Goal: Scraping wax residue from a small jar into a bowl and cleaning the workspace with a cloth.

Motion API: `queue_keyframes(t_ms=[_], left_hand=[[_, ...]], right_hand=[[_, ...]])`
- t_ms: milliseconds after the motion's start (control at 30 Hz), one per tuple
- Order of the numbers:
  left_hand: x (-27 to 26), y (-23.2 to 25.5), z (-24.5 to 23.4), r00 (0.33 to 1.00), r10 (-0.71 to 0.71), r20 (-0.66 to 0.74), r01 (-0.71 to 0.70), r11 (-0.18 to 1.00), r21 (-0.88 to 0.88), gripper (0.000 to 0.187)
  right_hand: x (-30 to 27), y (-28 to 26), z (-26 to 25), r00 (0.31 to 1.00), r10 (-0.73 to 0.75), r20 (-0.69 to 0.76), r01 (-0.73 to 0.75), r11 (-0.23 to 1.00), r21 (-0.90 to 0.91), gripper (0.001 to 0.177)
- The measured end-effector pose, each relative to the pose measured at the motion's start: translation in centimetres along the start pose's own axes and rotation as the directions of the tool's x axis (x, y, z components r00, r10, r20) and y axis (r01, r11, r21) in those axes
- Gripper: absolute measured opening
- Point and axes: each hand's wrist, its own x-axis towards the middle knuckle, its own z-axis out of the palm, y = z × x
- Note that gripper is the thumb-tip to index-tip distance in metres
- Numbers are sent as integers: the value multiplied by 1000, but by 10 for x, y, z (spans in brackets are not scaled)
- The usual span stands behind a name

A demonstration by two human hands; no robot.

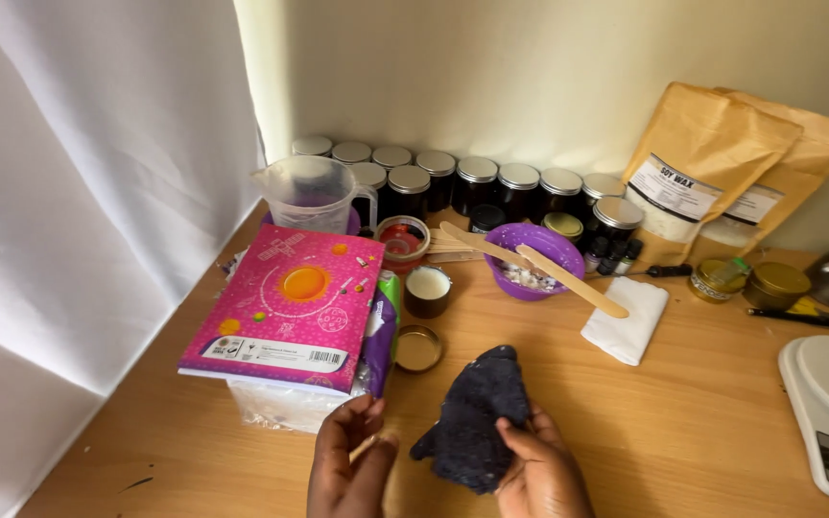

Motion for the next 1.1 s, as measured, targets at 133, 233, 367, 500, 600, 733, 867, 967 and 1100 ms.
queue_keyframes(t_ms=[133,233,367,500,600,733,867,967,1100], left_hand=[[11,7,5,657,-706,264,743,548,-384,30],[7,10,8,457,-718,525,885,305,-352,28],[-28,2,-5,864,152,480,295,620,-727,45],[22,16,-27,590,-544,596,707,704,-57,45],[3,77,-48,713,-562,419,701,580,-415,50],[20,82,-89,832,-553,32,530,778,-336,64],[73,40,-164,856,-509,-86,497,858,-131,62],[63,86,-176,931,-290,-222,278,957,-83,52],[90,79,-190,875,-135,-465,178,983,50,48]], right_hand=[[-49,-47,49,995,53,-80,-53,999,0,52],[-73,-60,71,989,121,-91,-125,991,-43,56],[-107,-57,100,990,99,-103,-97,995,27,63],[-68,-18,37,701,-99,706,54,995,85,64],[-99,-19,69,507,-3,862,-58,998,38,65],[-119,-15,100,390,159,907,20,983,-181,65],[-112,-8,111,428,348,835,303,814,-495,66],[-110,-8,111,409,373,833,302,806,-509,55],[-87,2,97,425,417,804,241,804,-544,44]])
